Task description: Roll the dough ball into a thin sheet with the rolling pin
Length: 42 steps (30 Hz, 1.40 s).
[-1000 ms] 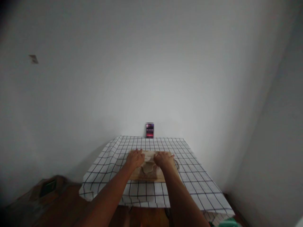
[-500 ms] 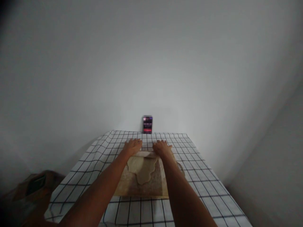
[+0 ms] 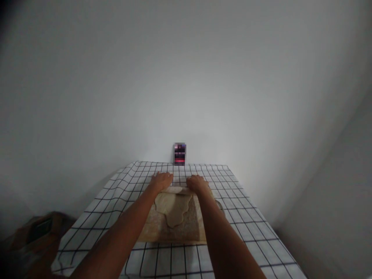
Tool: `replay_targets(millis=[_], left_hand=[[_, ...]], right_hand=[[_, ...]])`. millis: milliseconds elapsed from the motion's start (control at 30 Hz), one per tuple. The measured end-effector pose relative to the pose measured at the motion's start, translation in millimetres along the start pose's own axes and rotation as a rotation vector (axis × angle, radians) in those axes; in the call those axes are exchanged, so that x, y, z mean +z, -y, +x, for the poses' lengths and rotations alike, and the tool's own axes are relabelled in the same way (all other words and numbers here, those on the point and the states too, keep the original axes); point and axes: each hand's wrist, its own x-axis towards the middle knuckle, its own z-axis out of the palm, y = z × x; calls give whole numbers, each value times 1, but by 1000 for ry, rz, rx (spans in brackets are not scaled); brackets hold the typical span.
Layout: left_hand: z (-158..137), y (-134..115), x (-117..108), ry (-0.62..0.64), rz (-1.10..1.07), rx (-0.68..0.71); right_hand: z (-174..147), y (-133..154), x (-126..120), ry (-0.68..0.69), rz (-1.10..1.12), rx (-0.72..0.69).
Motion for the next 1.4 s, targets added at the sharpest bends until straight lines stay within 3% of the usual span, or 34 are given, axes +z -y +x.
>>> replay_targets(millis=[233, 533, 700, 900, 1000, 1133, 1233, 1400], left_hand=[[-43, -3, -8, -57, 39, 8], [-121, -10, -11, -237, 53, 117], [-176, 3, -3, -270, -12, 214], [-228, 16, 10, -379, -173, 338], [-235, 17, 16, -408, -218, 350], [-225, 20, 26, -417, -176, 361], [-206, 22, 28, -412, -119, 343], [-162, 16, 12, -289, -46, 230]], right_hand=[[-45, 16, -13, -17, -10, 60], [-133, 38, -13, -172, 5, 52], [-185, 47, 10, -201, 28, 13], [-224, 41, 48, -369, 123, -96], [-224, 35, 54, -376, 173, -130], [-207, 30, 43, -388, 176, -164], [-188, 31, 30, -376, 144, -149], [-169, 32, 27, -410, 126, -118]])
